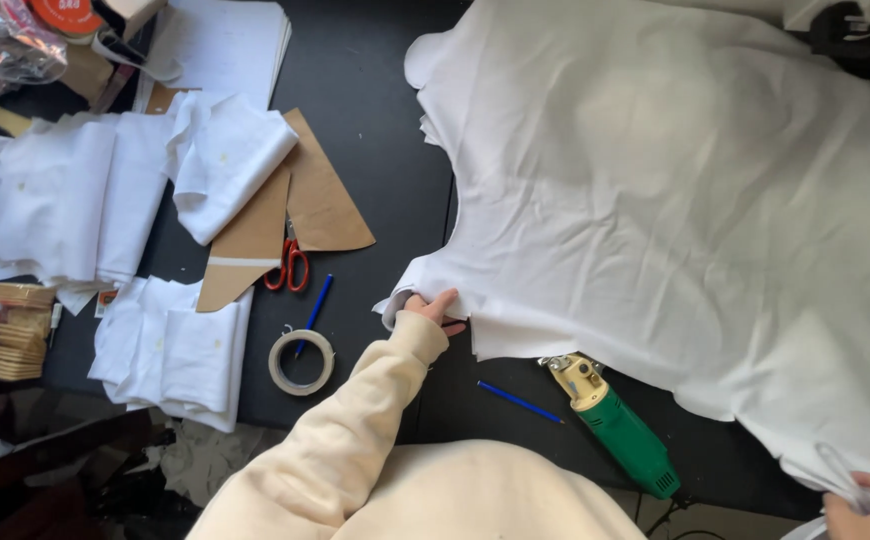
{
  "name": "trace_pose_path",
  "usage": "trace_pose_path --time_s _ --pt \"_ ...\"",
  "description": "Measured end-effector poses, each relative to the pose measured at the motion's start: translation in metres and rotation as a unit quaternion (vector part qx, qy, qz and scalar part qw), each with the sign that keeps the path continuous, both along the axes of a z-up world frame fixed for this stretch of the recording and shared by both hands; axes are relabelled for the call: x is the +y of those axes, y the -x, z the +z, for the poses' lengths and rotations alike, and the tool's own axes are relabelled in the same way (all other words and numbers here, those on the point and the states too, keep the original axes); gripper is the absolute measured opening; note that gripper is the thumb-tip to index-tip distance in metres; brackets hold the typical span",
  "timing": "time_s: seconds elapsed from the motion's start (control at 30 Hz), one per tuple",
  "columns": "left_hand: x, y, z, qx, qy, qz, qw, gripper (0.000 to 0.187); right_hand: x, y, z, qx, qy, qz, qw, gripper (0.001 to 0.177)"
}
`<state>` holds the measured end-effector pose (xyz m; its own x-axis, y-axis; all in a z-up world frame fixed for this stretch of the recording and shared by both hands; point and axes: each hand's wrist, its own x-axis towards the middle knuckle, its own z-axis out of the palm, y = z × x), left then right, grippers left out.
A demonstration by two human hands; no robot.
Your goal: The person traces a cardboard pattern onto a white fabric using a blue pen, then uses a green electric fabric cutter to cut along the traced lines. The person repeats this process for multiple pieces of fabric, occasionally adjusting the fabric and pattern on the table.
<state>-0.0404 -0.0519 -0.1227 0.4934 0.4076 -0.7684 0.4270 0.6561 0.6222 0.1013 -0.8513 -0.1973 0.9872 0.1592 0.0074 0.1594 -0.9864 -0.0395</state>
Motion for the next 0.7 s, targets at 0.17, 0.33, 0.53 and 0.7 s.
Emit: trace_pose_path --time_s 0.17,0.33,0.53,0.7 --pt "-0.018 -0.001 0.011 0.002 0.009 -0.088 0.996 0.057 0.281 0.048 0.094 0.035 -0.136 0.037 0.989 0.044" --pt "-0.037 0.0 0.043 0.103 -0.154 -0.291 0.939 0.065 0.442 0.105 0.199 0.106 -0.246 0.166 0.949 0.068" --pt "-0.019 0.034 0.036 0.077 -0.162 -0.404 0.897 0.041 0.445 0.121 0.181 0.075 -0.179 0.155 0.969 0.074" --pt "0.034 0.071 0.085 0.203 -0.196 -0.538 0.794 0.026 0.435 0.144 0.204 0.191 -0.168 0.163 0.953 0.084"
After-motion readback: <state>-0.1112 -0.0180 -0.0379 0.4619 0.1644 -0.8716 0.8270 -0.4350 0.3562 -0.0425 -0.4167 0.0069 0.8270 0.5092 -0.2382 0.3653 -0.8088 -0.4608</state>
